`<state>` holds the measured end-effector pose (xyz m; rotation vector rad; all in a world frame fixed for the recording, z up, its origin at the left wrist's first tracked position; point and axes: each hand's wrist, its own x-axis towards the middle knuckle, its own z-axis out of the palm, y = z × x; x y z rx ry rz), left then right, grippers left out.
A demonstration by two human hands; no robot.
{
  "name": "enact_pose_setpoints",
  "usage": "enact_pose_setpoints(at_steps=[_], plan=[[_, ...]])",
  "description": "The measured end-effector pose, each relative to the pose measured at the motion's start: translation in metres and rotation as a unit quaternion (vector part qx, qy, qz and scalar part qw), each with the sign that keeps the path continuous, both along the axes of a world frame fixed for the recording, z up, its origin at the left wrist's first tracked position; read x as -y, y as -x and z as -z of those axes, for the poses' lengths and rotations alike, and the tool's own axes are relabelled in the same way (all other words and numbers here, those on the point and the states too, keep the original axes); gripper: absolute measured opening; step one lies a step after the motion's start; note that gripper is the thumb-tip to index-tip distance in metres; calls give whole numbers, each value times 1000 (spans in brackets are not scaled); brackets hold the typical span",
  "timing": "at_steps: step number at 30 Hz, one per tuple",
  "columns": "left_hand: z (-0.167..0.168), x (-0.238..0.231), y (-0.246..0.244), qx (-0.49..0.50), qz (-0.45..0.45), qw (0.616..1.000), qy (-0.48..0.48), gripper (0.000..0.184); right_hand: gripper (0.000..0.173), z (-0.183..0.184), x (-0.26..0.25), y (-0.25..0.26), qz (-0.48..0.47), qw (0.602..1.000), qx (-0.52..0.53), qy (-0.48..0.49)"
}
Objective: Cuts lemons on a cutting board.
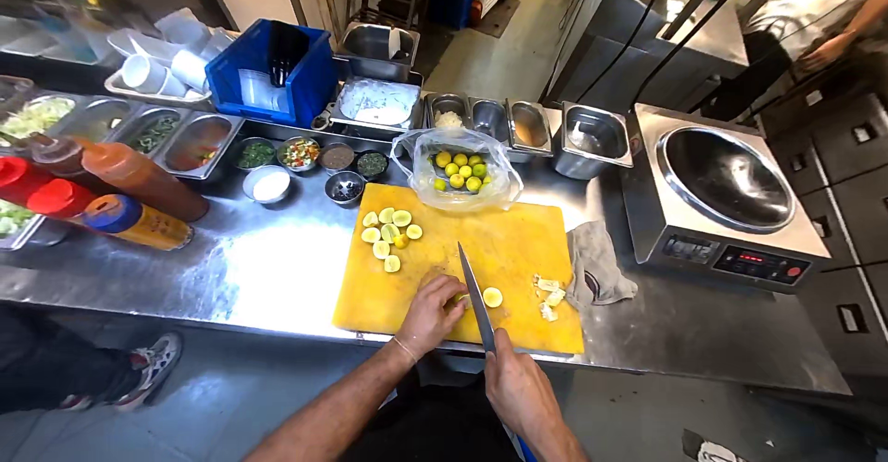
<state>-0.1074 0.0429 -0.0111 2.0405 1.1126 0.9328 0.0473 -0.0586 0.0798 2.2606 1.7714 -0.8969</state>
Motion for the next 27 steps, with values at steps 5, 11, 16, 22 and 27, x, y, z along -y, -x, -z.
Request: enact_pose_setpoints(at_steps=[5, 11, 16, 22, 27], plan=[[1, -3, -1, -11, 3, 1000, -2, 14, 33, 5, -37, 16, -3, 999, 24, -45], [-4, -4, 1, -16, 9, 999, 27, 16, 29, -4, -73, 26, -5, 998, 35, -45], [-1, -1, 0, -11, -1, 1000, 9, 16, 38, -13, -38, 19, -23, 996, 49, 71], [-14, -6, -4, -51, -7, 997, 64, 17, 44, -16, 25, -13, 3, 988, -20, 151], [-51, -18, -20, -178, -7, 965, 192, 28, 39, -5, 34, -39, 50, 984, -124, 114]])
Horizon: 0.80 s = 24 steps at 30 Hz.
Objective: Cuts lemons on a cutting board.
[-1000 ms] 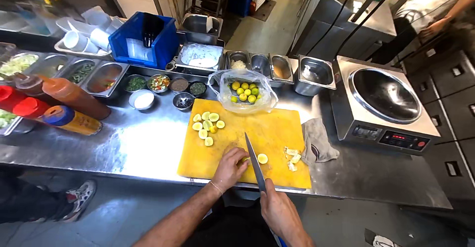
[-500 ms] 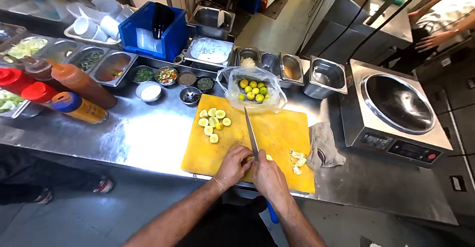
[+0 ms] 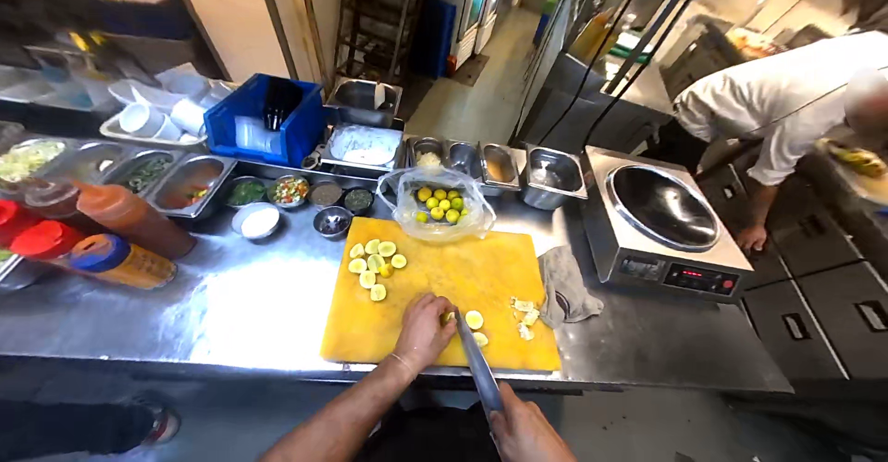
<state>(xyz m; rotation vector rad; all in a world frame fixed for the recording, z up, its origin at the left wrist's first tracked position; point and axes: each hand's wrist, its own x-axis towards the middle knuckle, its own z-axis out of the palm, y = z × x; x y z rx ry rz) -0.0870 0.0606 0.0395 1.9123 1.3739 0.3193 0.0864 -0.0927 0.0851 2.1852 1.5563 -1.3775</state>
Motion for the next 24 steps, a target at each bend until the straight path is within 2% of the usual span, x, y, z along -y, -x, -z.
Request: enact_pose_setpoints(at_steps=[2, 4, 7, 11, 19, 24], plan=[[-11, -4, -7, -43, 24, 998, 27, 36, 37, 14, -7, -4, 38, 998, -40, -21], [-12, -9, -6, -43, 60, 997, 36, 41, 34, 18, -12, -5, 74, 994, -77, -33], [1, -15, 12, 0, 118, 993, 4, 32, 31, 21, -10, -4, 110, 985, -125, -55], [15, -15, 21, 24, 189, 980, -57, 32, 29, 28, -9, -6, 116, 976, -167, -74], [24, -19, 16, 5, 227, 967, -119, 23, 32, 38, -30, -17, 112, 962, -243, -58], [23, -17, 15, 4, 230, 964, -131, 22, 32, 34, -70, -5, 85, 977, -190, -52]])
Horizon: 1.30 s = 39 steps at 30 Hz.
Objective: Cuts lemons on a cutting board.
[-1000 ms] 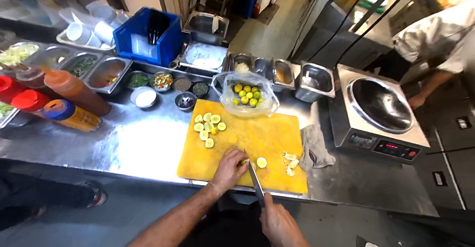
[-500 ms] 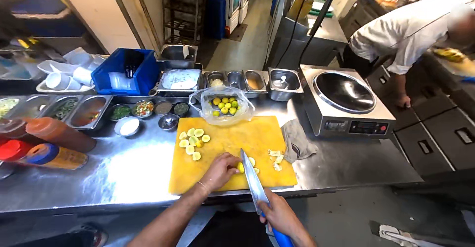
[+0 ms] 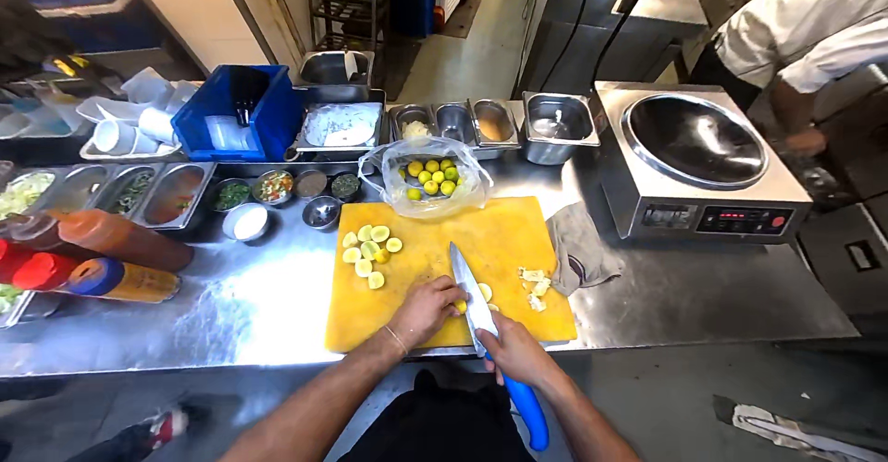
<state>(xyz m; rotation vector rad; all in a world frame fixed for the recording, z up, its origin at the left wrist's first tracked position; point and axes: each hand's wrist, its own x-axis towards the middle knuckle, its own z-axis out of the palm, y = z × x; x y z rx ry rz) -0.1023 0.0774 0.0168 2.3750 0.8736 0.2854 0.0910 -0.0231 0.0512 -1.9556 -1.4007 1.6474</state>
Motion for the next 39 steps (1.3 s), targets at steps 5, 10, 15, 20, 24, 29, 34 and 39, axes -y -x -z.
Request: enact_pose_setpoints(at_steps=[5, 10, 15, 20, 24, 29, 34, 39], plan=[[5, 1, 1, 27, 3, 999, -33, 21, 32, -1, -31, 11, -8, 998, 58, 8], [11, 3, 2, 52, 5, 997, -58, 20, 35, -2, -10, 7, -12, 999, 29, 31], [15, 0, 5, 76, 0, 995, -64, 20, 42, -7, 60, 9, -80, 988, 121, 58], [18, 7, 25, 130, -58, 989, -28, 19, 41, -32, 89, 5, -123, 966, 215, 74], [20, 16, 37, 146, -82, 986, 2, 30, 40, -36, 87, 10, -101, 960, 259, 47], [13, 14, 36, 127, -72, 989, 36, 52, 65, -24, 117, 2, -43, 961, 237, -134], [9, 10, 32, 113, -59, 991, 42, 60, 59, -25, 145, -7, -39, 959, 217, -176], [12, 12, 30, 147, -73, 985, 50, 64, 54, -21, 159, -13, -36, 950, 236, -200]])
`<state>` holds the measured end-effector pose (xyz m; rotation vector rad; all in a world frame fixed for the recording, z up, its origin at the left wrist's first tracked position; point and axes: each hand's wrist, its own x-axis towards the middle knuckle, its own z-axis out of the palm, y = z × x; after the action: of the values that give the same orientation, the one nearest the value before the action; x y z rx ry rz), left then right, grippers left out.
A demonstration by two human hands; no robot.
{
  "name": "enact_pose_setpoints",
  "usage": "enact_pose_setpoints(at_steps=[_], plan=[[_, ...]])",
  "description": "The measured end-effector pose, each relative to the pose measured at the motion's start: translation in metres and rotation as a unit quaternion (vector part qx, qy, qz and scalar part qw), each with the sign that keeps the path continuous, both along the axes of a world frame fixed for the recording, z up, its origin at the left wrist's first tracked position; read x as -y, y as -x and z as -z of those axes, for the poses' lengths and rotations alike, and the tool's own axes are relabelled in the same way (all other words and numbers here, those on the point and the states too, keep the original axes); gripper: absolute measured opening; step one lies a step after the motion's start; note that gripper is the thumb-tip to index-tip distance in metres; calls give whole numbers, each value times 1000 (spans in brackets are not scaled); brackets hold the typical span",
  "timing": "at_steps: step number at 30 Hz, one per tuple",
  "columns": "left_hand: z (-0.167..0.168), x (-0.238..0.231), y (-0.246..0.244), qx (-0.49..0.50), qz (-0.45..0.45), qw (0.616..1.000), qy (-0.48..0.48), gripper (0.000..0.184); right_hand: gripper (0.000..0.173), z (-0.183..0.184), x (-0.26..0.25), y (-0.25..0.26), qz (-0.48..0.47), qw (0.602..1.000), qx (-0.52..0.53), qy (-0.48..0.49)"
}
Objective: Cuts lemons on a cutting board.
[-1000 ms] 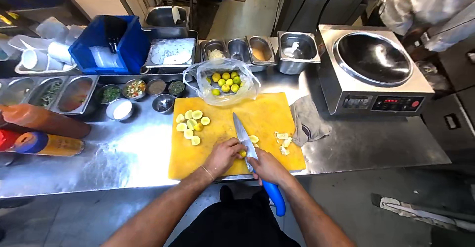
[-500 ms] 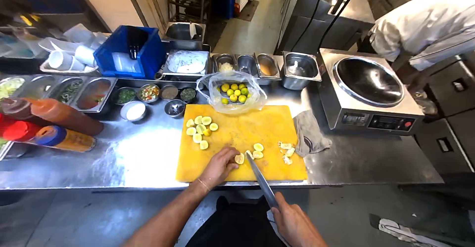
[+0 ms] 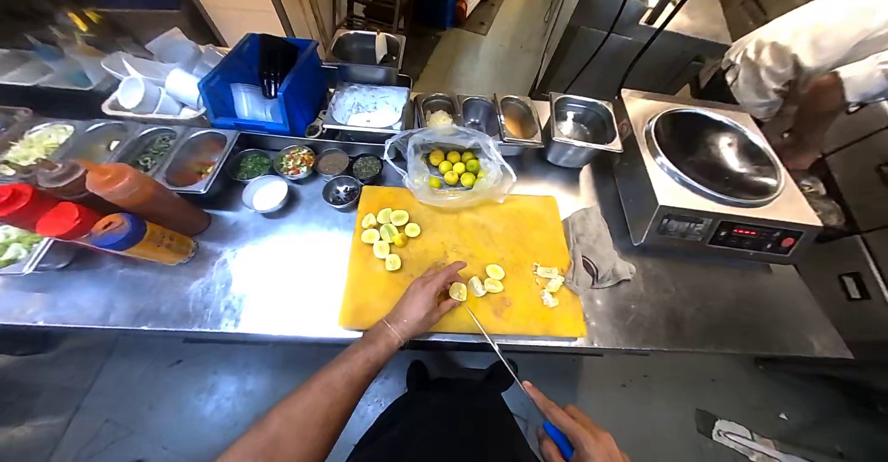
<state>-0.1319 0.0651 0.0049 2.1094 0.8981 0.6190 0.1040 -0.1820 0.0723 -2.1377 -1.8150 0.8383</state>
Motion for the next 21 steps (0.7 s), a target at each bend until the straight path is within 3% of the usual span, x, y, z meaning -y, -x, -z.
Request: enact_pose_setpoints(at_steps=[11, 14, 21], plan=[[-1, 4, 0, 3, 2, 1000, 25, 80, 57, 3, -8, 2, 18, 1000, 3, 13], [0, 4, 0, 7, -3, 1000, 23, 81, 54, 6, -7, -1, 34, 999, -20, -20], [2, 4, 2, 14, 2, 1000, 23, 80, 55, 10, -6, 0, 23, 999, -30, 9]])
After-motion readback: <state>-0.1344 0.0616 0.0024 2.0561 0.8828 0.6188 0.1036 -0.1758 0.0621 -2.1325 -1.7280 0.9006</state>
